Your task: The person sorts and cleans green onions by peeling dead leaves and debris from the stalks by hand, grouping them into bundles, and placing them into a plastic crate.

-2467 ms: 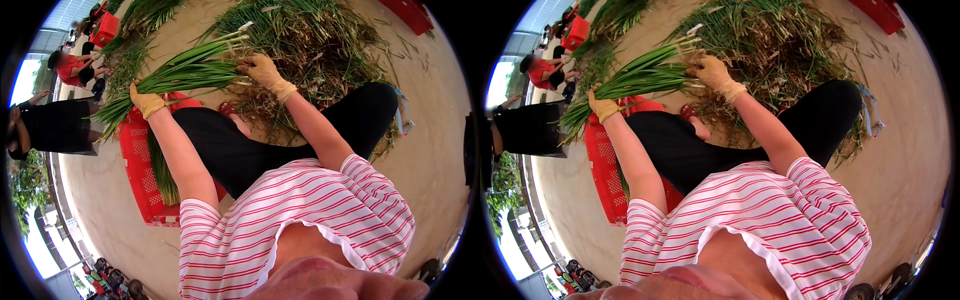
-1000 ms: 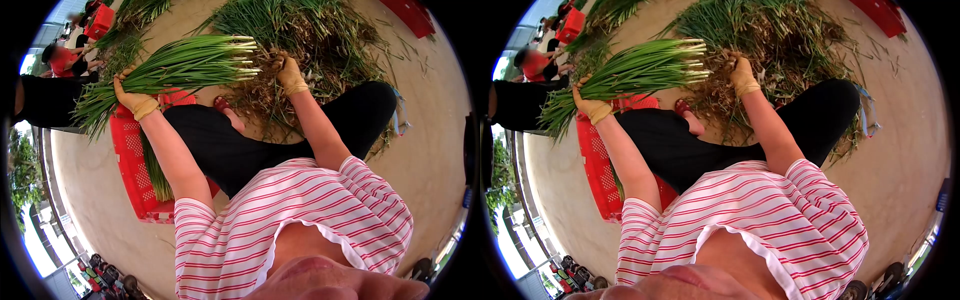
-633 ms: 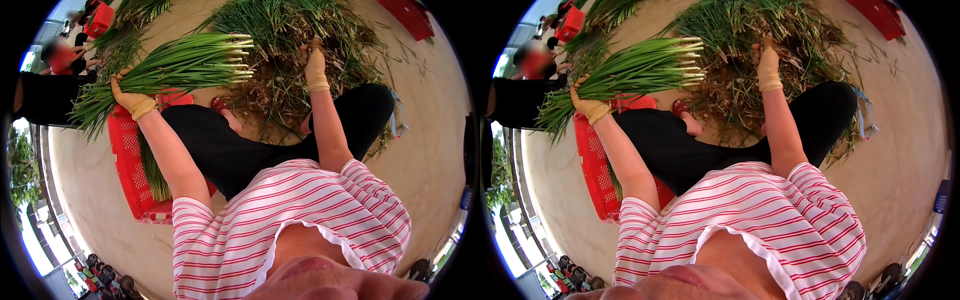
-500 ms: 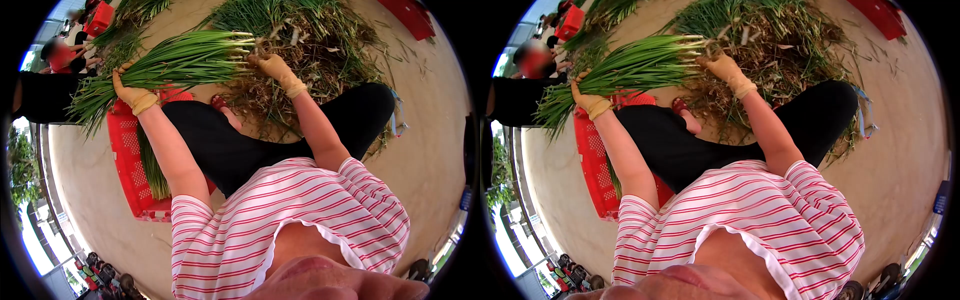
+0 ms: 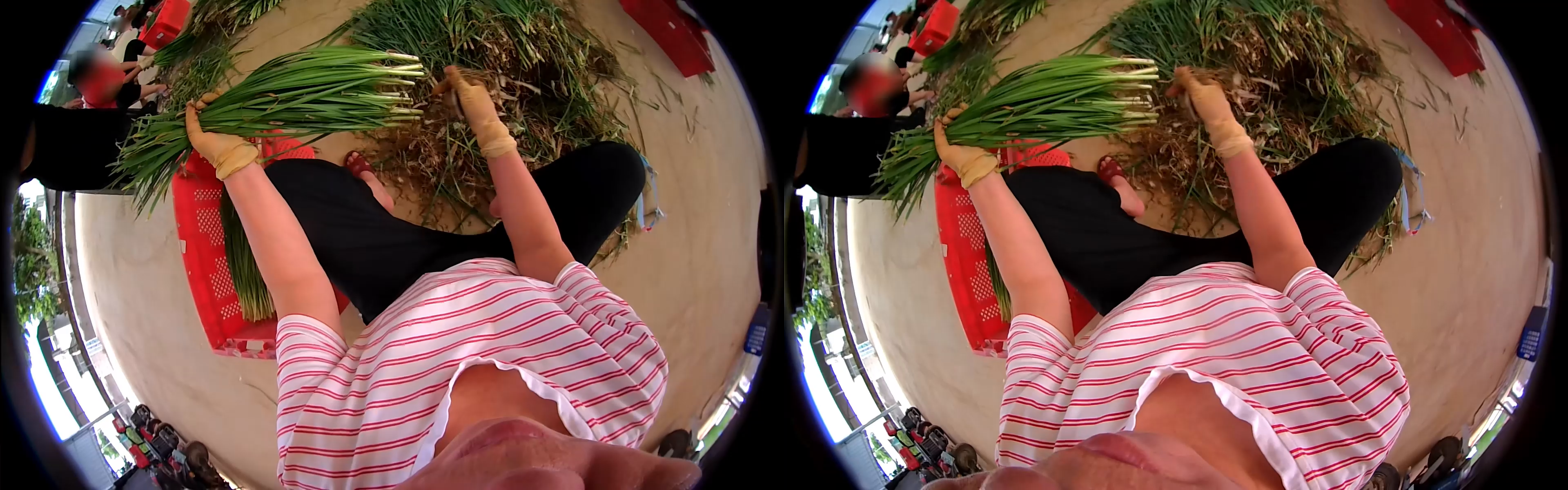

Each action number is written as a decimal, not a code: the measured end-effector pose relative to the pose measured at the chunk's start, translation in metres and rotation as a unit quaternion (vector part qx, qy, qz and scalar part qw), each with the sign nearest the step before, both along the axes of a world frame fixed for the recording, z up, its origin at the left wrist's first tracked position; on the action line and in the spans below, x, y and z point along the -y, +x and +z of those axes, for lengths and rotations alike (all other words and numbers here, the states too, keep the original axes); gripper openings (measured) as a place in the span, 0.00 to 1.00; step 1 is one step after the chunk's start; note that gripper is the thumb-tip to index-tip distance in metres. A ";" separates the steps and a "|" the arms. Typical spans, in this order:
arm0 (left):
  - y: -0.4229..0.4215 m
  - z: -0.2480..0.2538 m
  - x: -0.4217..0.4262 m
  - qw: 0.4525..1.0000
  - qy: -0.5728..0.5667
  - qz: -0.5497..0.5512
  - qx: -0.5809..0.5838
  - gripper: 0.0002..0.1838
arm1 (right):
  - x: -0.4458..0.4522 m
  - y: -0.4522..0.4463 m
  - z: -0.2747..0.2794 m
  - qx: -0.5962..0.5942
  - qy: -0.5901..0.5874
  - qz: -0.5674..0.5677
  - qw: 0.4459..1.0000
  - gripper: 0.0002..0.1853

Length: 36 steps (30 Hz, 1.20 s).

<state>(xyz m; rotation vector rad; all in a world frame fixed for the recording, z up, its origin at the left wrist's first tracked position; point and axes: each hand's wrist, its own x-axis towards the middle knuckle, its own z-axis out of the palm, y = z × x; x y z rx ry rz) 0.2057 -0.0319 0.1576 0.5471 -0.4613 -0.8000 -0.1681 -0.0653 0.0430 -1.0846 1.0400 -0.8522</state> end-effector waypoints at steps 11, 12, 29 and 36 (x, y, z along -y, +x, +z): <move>-0.007 0.004 -0.003 1.000 0.000 -0.006 0.000 0.11 | 0.010 -0.010 -0.051 -0.486 -0.192 -0.007 0.853 0.15; -0.004 0.005 -0.003 1.000 -0.001 0.001 -0.001 0.11 | 0.012 -0.024 -0.053 -0.571 -0.097 0.032 0.815 0.15; -0.017 -0.001 0.013 0.999 0.017 -0.018 0.020 0.11 | -0.015 0.065 0.059 0.641 -0.001 0.168 0.748 0.10; -0.038 0.002 0.013 0.999 0.039 0.002 0.030 0.07 | -0.048 0.035 0.131 0.333 -0.258 0.113 0.900 0.15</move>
